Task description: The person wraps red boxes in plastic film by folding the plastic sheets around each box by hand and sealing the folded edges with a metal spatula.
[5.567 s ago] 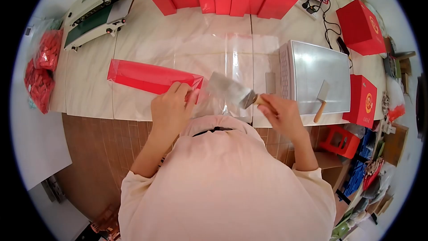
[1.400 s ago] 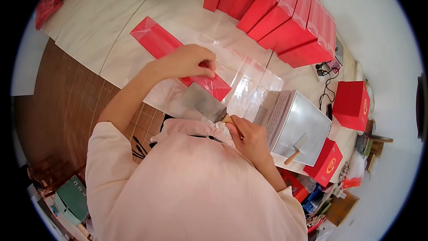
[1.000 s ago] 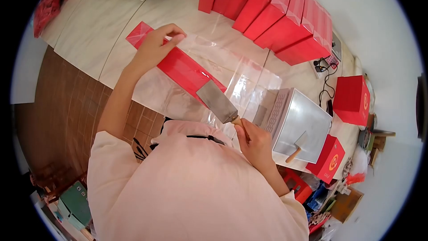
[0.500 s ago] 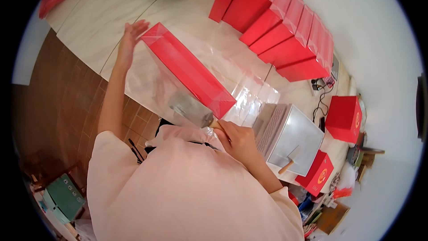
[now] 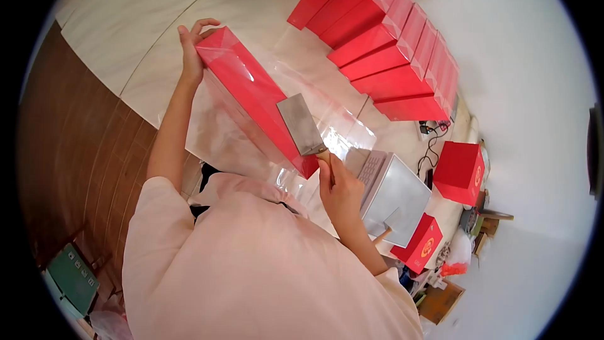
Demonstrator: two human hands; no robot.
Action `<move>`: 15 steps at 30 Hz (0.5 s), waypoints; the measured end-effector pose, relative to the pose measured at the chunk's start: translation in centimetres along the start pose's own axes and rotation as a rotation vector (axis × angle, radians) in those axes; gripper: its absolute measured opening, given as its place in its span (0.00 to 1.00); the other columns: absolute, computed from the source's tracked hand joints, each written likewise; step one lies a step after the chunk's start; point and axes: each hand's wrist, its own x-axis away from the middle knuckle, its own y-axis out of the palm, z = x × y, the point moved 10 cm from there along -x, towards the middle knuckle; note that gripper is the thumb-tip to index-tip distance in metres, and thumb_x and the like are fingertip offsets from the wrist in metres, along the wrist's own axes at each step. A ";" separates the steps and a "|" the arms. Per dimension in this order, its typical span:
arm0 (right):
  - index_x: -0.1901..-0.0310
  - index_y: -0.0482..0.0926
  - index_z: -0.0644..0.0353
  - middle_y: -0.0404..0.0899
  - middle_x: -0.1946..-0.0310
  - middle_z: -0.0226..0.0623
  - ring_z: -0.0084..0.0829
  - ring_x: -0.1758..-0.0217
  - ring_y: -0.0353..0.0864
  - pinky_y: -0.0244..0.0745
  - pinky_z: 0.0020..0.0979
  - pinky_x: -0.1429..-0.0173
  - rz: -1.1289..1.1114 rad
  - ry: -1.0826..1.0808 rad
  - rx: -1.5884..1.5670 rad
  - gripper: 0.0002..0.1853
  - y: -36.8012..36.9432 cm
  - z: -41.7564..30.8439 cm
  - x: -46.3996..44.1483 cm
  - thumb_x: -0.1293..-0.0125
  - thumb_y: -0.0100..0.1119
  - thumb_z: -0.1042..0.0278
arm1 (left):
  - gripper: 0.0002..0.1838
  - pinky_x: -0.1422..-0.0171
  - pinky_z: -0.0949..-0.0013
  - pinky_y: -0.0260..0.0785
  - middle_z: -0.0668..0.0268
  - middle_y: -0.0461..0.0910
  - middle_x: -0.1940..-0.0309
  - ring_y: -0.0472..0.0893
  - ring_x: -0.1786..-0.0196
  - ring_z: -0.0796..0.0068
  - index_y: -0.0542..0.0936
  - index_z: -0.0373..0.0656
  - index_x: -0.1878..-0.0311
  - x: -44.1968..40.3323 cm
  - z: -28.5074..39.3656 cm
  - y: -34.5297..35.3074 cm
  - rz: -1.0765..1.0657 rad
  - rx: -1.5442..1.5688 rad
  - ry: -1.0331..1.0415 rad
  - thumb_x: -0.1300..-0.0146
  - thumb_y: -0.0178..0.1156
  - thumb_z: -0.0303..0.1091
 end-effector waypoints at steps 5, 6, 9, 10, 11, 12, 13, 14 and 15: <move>0.54 0.79 0.61 0.78 0.78 0.40 0.39 0.81 0.77 0.68 0.35 0.79 -0.090 0.076 0.047 0.10 -1.0 2.0 3.0 0.34 0.60 0.67 | 0.45 0.53 0.70 0.71 0.54 0.83 0.62 0.80 0.60 0.69 0.71 0.41 0.51 -0.1 -0.8 -0.9 0.071 0.062 0.004 0.36 0.25 0.77; 0.54 0.78 0.61 0.78 0.78 0.41 0.39 0.82 0.76 0.68 0.35 0.78 -0.092 0.099 0.013 0.10 -1.5 2.3 3.4 0.34 0.60 0.67 | 0.44 0.54 0.70 0.71 0.54 0.83 0.62 0.81 0.61 0.69 0.70 0.41 0.51 -0.2 -1.0 -0.9 0.052 0.074 0.015 0.36 0.25 0.77; 0.54 0.79 0.62 0.76 0.79 0.44 0.40 0.80 0.77 0.68 0.32 0.76 -0.142 0.220 -0.018 0.10 -2.4 4.9 4.6 0.34 0.58 0.69 | 0.43 0.55 0.71 0.72 0.54 0.83 0.62 0.81 0.62 0.69 0.70 0.41 0.52 -0.1 -0.7 -0.7 0.060 0.107 0.042 0.35 0.25 0.76; 0.54 0.79 0.62 0.76 0.79 0.44 0.40 0.80 0.77 0.68 0.32 0.76 -0.149 0.196 -0.013 0.10 -2.3 4.8 4.5 0.34 0.58 0.69 | 0.42 0.54 0.71 0.72 0.53 0.83 0.61 0.81 0.61 0.68 0.70 0.41 0.53 -0.1 -0.6 -0.5 0.070 0.123 0.048 0.34 0.26 0.75; 0.54 0.79 0.62 0.77 0.78 0.42 0.40 0.80 0.77 0.69 0.34 0.75 -0.131 0.113 -0.043 0.09 -2.4 3.9 4.3 0.34 0.59 0.69 | 0.44 0.51 0.70 0.73 0.55 0.83 0.60 0.82 0.59 0.68 0.72 0.40 0.51 -0.1 -0.8 -0.3 0.044 0.160 0.045 0.34 0.25 0.75; 0.55 0.78 0.61 0.78 0.77 0.41 0.41 0.79 0.77 0.70 0.36 0.75 -0.113 0.033 -0.076 0.09 -2.4 2.9 3.8 0.35 0.60 0.68 | 0.44 0.51 0.70 0.73 0.55 0.83 0.60 0.82 0.59 0.68 0.72 0.40 0.51 0.1 -0.3 -0.4 0.063 0.167 0.058 0.34 0.25 0.75; 0.55 0.79 0.60 0.78 0.78 0.41 0.41 0.78 0.79 0.71 0.37 0.74 -0.158 -0.062 -0.076 0.10 -1.5 1.4 3.2 0.36 0.61 0.68 | 0.45 0.49 0.70 0.72 0.56 0.83 0.60 0.82 0.58 0.69 0.73 0.39 0.50 0.3 0.0 0.1 0.032 0.128 0.051 0.34 0.25 0.75; 0.55 0.79 0.60 0.79 0.76 0.41 0.40 0.79 0.79 0.71 0.37 0.75 -0.248 -0.087 -0.110 0.10 -0.1 0.3 2.5 0.36 0.61 0.67 | 0.45 0.47 0.69 0.72 0.57 0.83 0.59 0.82 0.56 0.70 0.74 0.39 0.49 0.5 0.3 0.3 0.001 0.087 0.041 0.34 0.25 0.74; 0.56 0.78 0.61 0.78 0.77 0.42 0.41 0.79 0.79 0.71 0.37 0.75 -0.250 -0.148 -0.078 0.09 0.7 -1.3 1.5 0.35 0.60 0.68 | 0.47 0.41 0.68 0.69 0.59 0.83 0.56 0.81 0.51 0.71 0.77 0.37 0.48 0.6 0.2 0.2 -0.026 0.098 0.045 0.32 0.24 0.73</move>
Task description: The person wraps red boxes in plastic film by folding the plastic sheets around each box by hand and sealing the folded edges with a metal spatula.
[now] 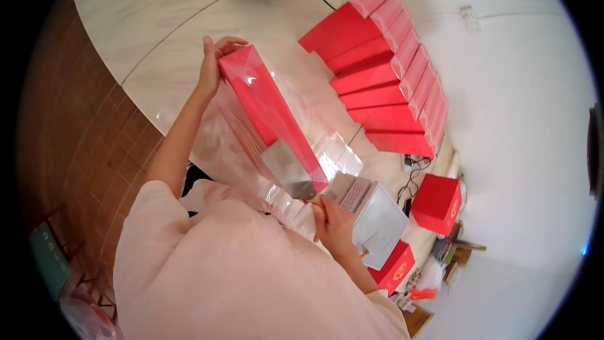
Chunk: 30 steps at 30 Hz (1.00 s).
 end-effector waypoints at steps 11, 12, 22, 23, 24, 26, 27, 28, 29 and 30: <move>0.63 0.70 0.59 0.76 0.80 0.39 0.41 0.85 0.77 0.68 0.38 0.83 -0.096 -0.075 0.434 0.10 5.6 -4.6 -12.6 0.30 0.54 0.61 | 0.42 0.28 0.69 0.52 0.63 0.80 0.46 0.73 0.40 0.69 0.77 0.35 0.41 4.0 -1.2 -0.8 0.134 -0.173 -0.087 0.25 0.24 0.62; 0.63 0.69 0.59 0.76 0.81 0.39 0.40 0.85 0.76 0.68 0.38 0.84 -0.086 -0.092 0.473 0.11 6.0 -5.1 -13.7 0.29 0.52 0.59 | 0.40 0.28 0.69 0.53 0.61 0.80 0.46 0.73 0.40 0.70 0.77 0.34 0.41 4.1 -1.3 -0.9 0.134 -0.183 -0.097 0.24 0.26 0.60; 0.61 0.68 0.59 0.77 0.81 0.45 0.49 0.80 0.78 0.71 0.47 0.76 -0.120 -0.121 0.551 0.11 9.4 -9.4 -22.9 0.26 0.46 0.59 | 0.34 0.36 0.67 0.64 0.55 0.82 0.52 0.78 0.47 0.66 0.77 0.30 0.46 4.0 -2.1 -1.3 0.155 -0.119 -0.105 0.22 0.30 0.52; 0.61 0.67 0.59 0.77 0.81 0.45 0.50 0.80 0.78 0.71 0.47 0.75 -0.099 -0.142 0.517 0.11 9.4 -9.9 -23.3 0.26 0.45 0.59 | 0.34 0.37 0.67 0.64 0.55 0.82 0.53 0.78 0.47 0.66 0.77 0.30 0.46 3.9 -1.7 -1.4 0.166 -0.157 -0.093 0.22 0.30 0.52; 0.60 0.68 0.59 0.77 0.81 0.42 0.45 0.80 0.79 0.73 0.42 0.78 -0.071 -0.189 0.523 0.13 9.4 -10.1 -23.4 0.26 0.46 0.58 | 0.33 0.37 0.66 0.65 0.55 0.82 0.53 0.78 0.47 0.65 0.78 0.30 0.47 4.0 -1.3 -1.5 0.174 -0.196 -0.082 0.22 0.30 0.52; 0.59 0.69 0.60 0.77 0.79 0.44 0.48 0.79 0.79 0.73 0.45 0.76 -0.119 -0.176 0.376 0.12 9.0 -9.7 -23.5 0.26 0.45 0.58 | 0.33 0.37 0.66 0.65 0.55 0.82 0.52 0.78 0.46 0.64 0.77 0.31 0.47 4.1 -1.3 -1.5 0.156 -0.238 -0.088 0.22 0.30 0.51; 0.57 0.69 0.60 0.78 0.77 0.47 0.50 0.78 0.79 0.73 0.47 0.75 -0.173 -0.176 0.226 0.12 8.9 -9.5 -23.3 0.26 0.45 0.59 | 0.33 0.36 0.66 0.64 0.55 0.82 0.52 0.78 0.46 0.64 0.77 0.31 0.46 4.0 -1.4 -1.5 0.151 -0.279 -0.094 0.22 0.30 0.51; 0.57 0.69 0.60 0.78 0.77 0.47 0.50 0.78 0.79 0.73 0.47 0.75 -0.149 -0.167 0.228 0.12 8.2 -8.7 -22.5 0.26 0.45 0.59 | 0.33 0.36 0.66 0.64 0.55 0.82 0.52 0.78 0.46 0.64 0.77 0.31 0.46 3.9 -1.7 -1.4 0.129 -0.283 -0.082 0.22 0.30 0.51; 0.55 0.69 0.60 0.78 0.76 0.49 0.52 0.76 0.78 0.73 0.48 0.73 -0.234 -0.133 0.240 0.12 8.7 -7.2 -20.9 0.26 0.44 0.59 | 0.33 0.36 0.67 0.64 0.55 0.82 0.51 0.78 0.45 0.63 0.78 0.32 0.46 3.9 -2.3 -1.8 0.164 -0.279 -0.084 0.22 0.30 0.51; 0.53 0.69 0.60 0.78 0.75 0.50 0.53 0.75 0.78 0.72 0.50 0.71 -0.324 -0.100 0.250 0.12 9.0 -6.2 -19.1 0.25 0.44 0.60 | 0.33 0.35 0.67 0.63 0.55 0.82 0.51 0.79 0.45 0.63 0.78 0.33 0.46 3.8 -2.6 -2.1 0.204 -0.274 -0.087 0.22 0.29 0.51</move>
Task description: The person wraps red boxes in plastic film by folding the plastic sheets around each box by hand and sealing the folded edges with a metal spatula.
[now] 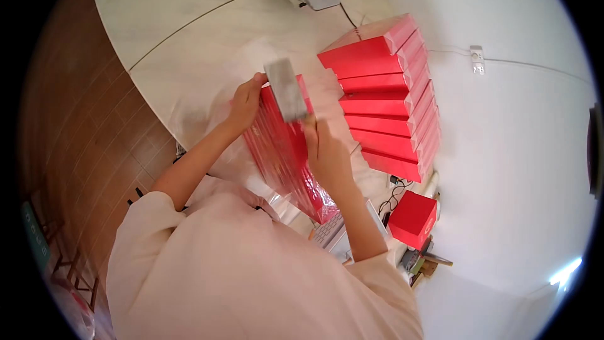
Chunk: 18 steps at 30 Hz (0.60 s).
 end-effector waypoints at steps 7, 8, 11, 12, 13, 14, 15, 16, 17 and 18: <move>0.54 0.70 0.58 0.78 0.78 0.46 0.50 0.77 0.79 0.73 0.46 0.76 -0.105 0.235 -0.075 0.10 0.9 3.1 13.0 0.27 0.48 0.61 | 0.34 0.34 0.70 0.61 0.56 0.82 0.50 0.78 0.46 0.68 0.80 0.35 0.46 -0.7 2.3 1.0 -0.075 0.101 0.058 0.22 0.29 0.53; 0.54 0.70 0.58 0.78 0.78 0.46 0.50 0.77 0.79 0.73 0.46 0.76 -0.104 0.249 -0.080 0.10 1.2 3.4 13.0 0.27 0.48 0.61 | 0.35 0.33 0.70 0.60 0.56 0.82 0.50 0.78 0.45 0.69 0.81 0.35 0.46 -0.6 1.8 0.9 -0.067 0.101 0.007 0.22 0.29 0.53; 0.56 0.70 0.59 0.78 0.81 0.43 0.48 0.81 0.79 0.72 0.43 0.79 -0.023 0.158 0.003 0.12 0.3 1.7 8.9 0.28 0.50 0.58 | 0.35 0.37 0.70 0.62 0.56 0.83 0.55 0.78 0.49 0.70 0.81 0.33 0.48 -0.3 1.2 1.3 -0.038 0.141 -0.028 0.22 0.29 0.53; 0.57 0.70 0.60 0.78 0.82 0.43 0.47 0.82 0.78 0.71 0.43 0.80 0.005 0.126 -0.008 0.12 -0.1 1.0 6.8 0.28 0.50 0.58 | 0.35 0.41 0.69 0.65 0.56 0.84 0.60 0.79 0.54 0.70 0.81 0.32 0.49 -0.4 1.4 0.9 -0.002 0.180 0.004 0.22 0.30 0.53; 0.58 0.69 0.60 0.77 0.84 0.43 0.46 0.83 0.79 0.71 0.43 0.81 0.031 0.092 0.030 0.13 -0.3 0.3 4.9 0.28 0.50 0.58 | 0.35 0.41 0.69 0.65 0.56 0.84 0.60 0.79 0.54 0.70 0.81 0.32 0.49 -0.3 1.1 0.4 0.004 0.174 0.004 0.22 0.30 0.53; 0.58 0.69 0.61 0.76 0.86 0.43 0.46 0.83 0.79 0.70 0.42 0.81 0.060 0.054 0.070 0.13 -0.5 -0.4 3.0 0.28 0.50 0.58 | 0.35 0.46 0.70 0.66 0.60 0.83 0.63 0.78 0.57 0.74 0.81 0.32 0.55 -0.2 0.2 0.2 -0.036 0.057 -0.044 0.22 0.30 0.53; 0.58 0.70 0.60 0.76 0.84 0.45 0.49 0.81 0.78 0.71 0.45 0.78 0.078 0.024 0.031 0.11 -0.7 -1.0 1.2 0.27 0.49 0.60 | 0.35 0.52 0.70 0.67 0.65 0.81 0.66 0.76 0.60 0.77 0.80 0.32 0.61 -0.2 -0.7 0.2 -0.075 -0.057 -0.091 0.22 0.31 0.53; 0.57 0.70 0.60 0.77 0.81 0.48 0.51 0.79 0.77 0.71 0.48 0.74 0.094 -0.007 -0.007 0.10 -1.0 -1.6 -0.3 0.27 0.48 0.62 | 0.35 0.52 0.70 0.67 0.65 0.81 0.66 0.76 0.60 0.77 0.80 0.32 0.61 -0.3 -1.5 0.1 -0.066 -0.058 -0.089 0.22 0.31 0.53; 0.57 0.70 0.60 0.77 0.81 0.48 0.51 0.79 0.77 0.71 0.48 0.74 0.093 -0.016 -0.007 0.10 -1.1 -2.0 -1.7 0.27 0.48 0.62 | 0.35 0.57 0.66 0.66 0.64 0.79 0.72 0.74 0.66 0.75 0.80 0.29 0.59 -0.5 -2.3 -0.2 -0.022 -0.100 -0.075 0.22 0.31 0.52; 0.58 0.69 0.60 0.76 0.82 0.48 0.52 0.80 0.77 0.71 0.48 0.75 0.092 -0.027 0.006 0.11 -1.2 -2.4 -3.0 0.26 0.47 0.61 | 0.35 0.62 0.63 0.65 0.62 0.77 0.78 0.72 0.72 0.73 0.80 0.27 0.56 -0.6 -2.5 -0.7 0.020 -0.143 -0.058 0.22 0.31 0.51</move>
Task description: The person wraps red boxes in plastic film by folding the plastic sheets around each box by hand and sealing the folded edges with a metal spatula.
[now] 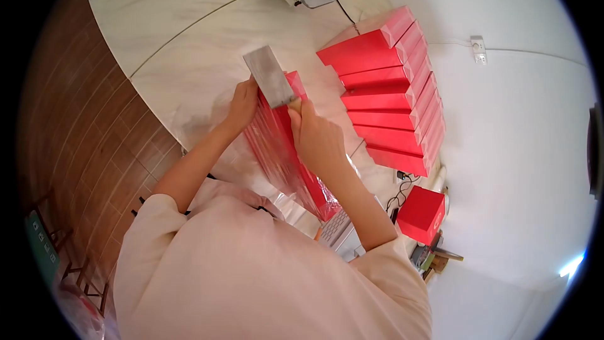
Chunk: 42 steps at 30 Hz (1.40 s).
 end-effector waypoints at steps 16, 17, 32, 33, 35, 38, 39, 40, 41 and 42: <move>0.53 0.71 0.54 0.80 0.80 0.40 0.44 0.78 0.81 0.73 0.41 0.77 -0.031 0.272 -0.055 0.12 -0.8 5.8 13.4 0.27 0.47 0.55 | 0.26 0.28 0.68 0.52 0.58 0.72 0.41 0.67 0.35 0.67 0.70 0.37 0.39 2.9 8.6 0.6 0.044 0.069 0.196 0.23 0.36 0.49; 0.54 0.72 0.54 0.80 0.79 0.39 0.43 0.78 0.81 0.73 0.41 0.76 -0.017 0.272 -0.054 0.12 -0.7 5.7 12.5 0.27 0.48 0.55 | 0.26 0.28 0.68 0.52 0.58 0.72 0.41 0.67 0.35 0.67 0.70 0.37 0.39 2.8 8.6 1.1 0.013 0.062 0.198 0.23 0.36 0.49; 0.61 0.71 0.53 0.78 0.80 0.39 0.36 0.79 0.80 0.69 0.39 0.80 0.008 0.329 -0.079 0.14 -0.4 9.7 23.4 0.29 0.51 0.50 | 0.23 0.30 0.67 0.55 0.55 0.64 0.35 0.68 0.36 0.67 0.60 0.40 0.31 1.6 9.3 0.5 0.030 -0.158 0.154 0.25 0.42 0.38; 0.62 0.72 0.53 0.76 0.81 0.36 0.36 0.81 0.79 0.68 0.38 0.80 -0.005 0.362 -0.052 0.14 0.0 10.7 25.8 0.29 0.50 0.50 | 0.23 0.30 0.67 0.55 0.55 0.64 0.35 0.68 0.36 0.67 0.60 0.40 0.31 1.3 8.9 0.8 0.008 -0.171 0.158 0.25 0.42 0.38; 0.63 0.74 0.52 0.75 0.82 0.33 0.36 0.83 0.77 0.68 0.37 0.81 -0.014 0.417 -0.039 0.15 0.6 11.6 30.1 0.29 0.49 0.50 | 0.24 0.29 0.65 0.56 0.54 0.66 0.36 0.68 0.34 0.65 0.58 0.39 0.30 1.1 9.8 0.4 0.048 -0.186 0.377 0.25 0.42 0.36; 0.65 0.73 0.53 0.75 0.83 0.34 0.40 0.84 0.76 0.68 0.39 0.81 0.025 0.471 -0.085 0.15 0.8 13.1 36.4 0.29 0.51 0.50 | 0.23 0.26 0.59 0.53 0.52 0.66 0.33 0.64 0.30 0.56 0.63 0.36 0.31 3.3 13.5 1.9 0.092 -0.496 0.540 0.25 0.41 0.37; 0.66 0.72 0.54 0.74 0.85 0.37 0.43 0.84 0.75 0.68 0.41 0.80 0.122 0.475 -0.106 0.15 0.0 14.1 38.4 0.29 0.50 0.51 | 0.23 0.26 0.57 0.52 0.52 0.68 0.34 0.64 0.30 0.53 0.65 0.35 0.32 4.8 15.3 3.1 0.135 -0.727 0.658 0.25 0.42 0.38; 0.67 0.71 0.56 0.74 0.87 0.39 0.46 0.85 0.75 0.68 0.43 0.80 0.193 0.453 -0.121 0.16 -1.0 14.4 39.5 0.28 0.50 0.51 | 0.24 0.25 0.54 0.49 0.54 0.67 0.32 0.63 0.29 0.53 0.67 0.35 0.33 6.8 16.1 2.3 0.076 -0.911 0.773 0.24 0.41 0.40; 0.67 0.70 0.57 0.75 0.85 0.42 0.49 0.82 0.76 0.69 0.45 0.78 0.218 0.685 -0.130 0.17 0.7 17.8 42.3 0.28 0.48 0.52 | 0.24 0.24 0.52 0.47 0.55 0.66 0.31 0.62 0.28 0.53 0.69 0.36 0.33 6.9 15.9 5.2 -0.063 -1.031 0.930 0.24 0.40 0.42; 0.67 0.70 0.58 0.77 0.83 0.46 0.52 0.80 0.77 0.70 0.47 0.76 0.237 0.885 -0.138 0.17 3.5 22.2 45.9 0.27 0.47 0.53 | 0.25 0.24 0.51 0.45 0.57 0.66 0.31 0.62 0.27 0.55 0.69 0.37 0.33 8.1 15.4 8.1 -0.151 -1.028 0.933 0.24 0.38 0.43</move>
